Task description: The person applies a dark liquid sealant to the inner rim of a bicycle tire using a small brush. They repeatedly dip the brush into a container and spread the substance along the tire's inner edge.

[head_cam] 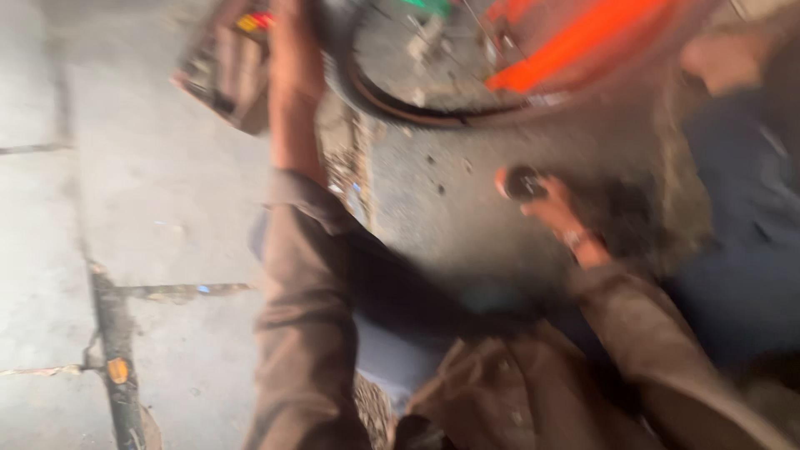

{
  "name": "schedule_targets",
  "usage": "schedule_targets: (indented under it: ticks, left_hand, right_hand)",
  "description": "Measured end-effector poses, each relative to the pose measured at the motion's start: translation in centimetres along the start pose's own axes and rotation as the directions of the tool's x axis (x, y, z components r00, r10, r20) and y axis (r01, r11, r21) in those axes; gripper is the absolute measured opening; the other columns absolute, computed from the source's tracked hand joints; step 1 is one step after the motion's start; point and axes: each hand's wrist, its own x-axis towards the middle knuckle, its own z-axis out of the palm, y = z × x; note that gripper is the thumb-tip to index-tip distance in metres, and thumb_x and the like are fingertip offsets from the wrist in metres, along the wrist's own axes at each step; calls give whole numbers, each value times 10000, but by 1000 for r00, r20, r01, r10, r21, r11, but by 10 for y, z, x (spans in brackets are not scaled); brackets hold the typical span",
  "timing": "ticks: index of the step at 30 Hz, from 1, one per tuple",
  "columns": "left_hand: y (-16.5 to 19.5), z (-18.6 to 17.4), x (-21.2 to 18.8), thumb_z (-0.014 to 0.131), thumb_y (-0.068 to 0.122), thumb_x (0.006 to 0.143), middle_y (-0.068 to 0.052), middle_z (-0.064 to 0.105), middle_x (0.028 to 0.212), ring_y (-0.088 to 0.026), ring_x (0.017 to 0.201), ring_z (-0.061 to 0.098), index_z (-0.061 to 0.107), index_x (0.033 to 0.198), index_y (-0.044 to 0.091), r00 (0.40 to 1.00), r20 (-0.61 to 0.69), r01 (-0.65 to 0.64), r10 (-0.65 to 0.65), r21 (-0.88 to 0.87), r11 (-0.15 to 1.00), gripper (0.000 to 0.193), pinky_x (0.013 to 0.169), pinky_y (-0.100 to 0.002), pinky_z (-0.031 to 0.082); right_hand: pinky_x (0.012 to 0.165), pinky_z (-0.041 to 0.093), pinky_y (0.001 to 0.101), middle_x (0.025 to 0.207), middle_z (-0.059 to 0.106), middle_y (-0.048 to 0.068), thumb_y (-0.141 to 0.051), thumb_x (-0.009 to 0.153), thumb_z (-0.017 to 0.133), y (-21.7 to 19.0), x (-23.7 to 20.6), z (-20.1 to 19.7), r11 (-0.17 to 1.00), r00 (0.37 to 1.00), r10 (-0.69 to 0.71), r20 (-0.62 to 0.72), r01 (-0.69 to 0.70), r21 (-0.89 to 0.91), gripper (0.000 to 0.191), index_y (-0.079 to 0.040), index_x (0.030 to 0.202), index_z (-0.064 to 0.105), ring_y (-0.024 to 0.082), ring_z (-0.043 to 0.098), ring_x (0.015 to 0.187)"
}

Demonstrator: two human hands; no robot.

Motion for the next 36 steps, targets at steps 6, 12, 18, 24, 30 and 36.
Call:
schedule_targets:
  ticks: [6, 12, 18, 24, 30, 36]
  left_hand:
    - [18, 8, 0, 192, 712, 1049, -180, 542, 1575, -302, 1505, 441, 410, 1583, 54, 999, 33, 0, -1, 28, 1000, 874, 1269, -392, 304]
    - [31, 15, -4, 196, 677, 1076, -210, 515, 1581, -331, 1495, 467, 341, 1607, 57, 995, 103, -1, 14, -123, 992, 829, 1275, -432, 381]
    - [36, 17, -4, 203, 722, 1017, -203, 497, 1577, -311, 1487, 456, 315, 1603, 48, 995, 98, 29, -24, -46, 999, 900, 1244, -390, 378]
    - [34, 18, -3, 283, 732, 1032, -247, 476, 1584, -320, 1499, 441, 314, 1599, -11, 993, 115, 30, -12, -160, 987, 935, 1267, -401, 351]
    - [30, 16, -3, 303, 721, 1032, -252, 443, 1606, -324, 1509, 423, 279, 1612, -14, 993, 118, 50, -26, -204, 978, 936, 1271, -401, 339]
    - [29, 14, -2, 292, 738, 1016, -261, 450, 1592, -328, 1496, 427, 277, 1612, -7, 992, 128, 37, -16, -159, 987, 955, 1256, -409, 359]
  right_hand:
    - [1032, 528, 379, 1367, 658, 163, 12, 790, 776, -106, -11, 16, 937, 912, -346, -220, 346, -40, 473, -46, 1259, 741, 299, 645, 1276]
    - [1058, 454, 440, 1314, 565, 224, 69, 818, 618, -272, -13, 62, 609, 548, -760, -349, 788, -91, 656, 65, 1457, 469, 358, 563, 1238]
    - [858, 494, 461, 1066, 573, 204, -10, 789, 690, -356, 10, 85, 689, 649, -719, -250, 614, -385, 681, 98, 1420, 458, 363, 562, 1032]
    - [813, 503, 477, 1076, 582, 216, -37, 803, 676, -363, 25, 96, 687, 655, -712, -253, 574, -445, 682, 122, 1417, 427, 371, 576, 1005]
    - [757, 509, 459, 1015, 601, 178, -70, 818, 694, -349, 42, 118, 614, 652, -737, -178, 537, -578, 728, 59, 1455, 368, 338, 595, 953]
    - [752, 504, 428, 974, 611, 166, -96, 835, 702, -332, 36, 134, 608, 752, -659, -16, 520, -600, 762, -20, 1488, 318, 287, 600, 896]
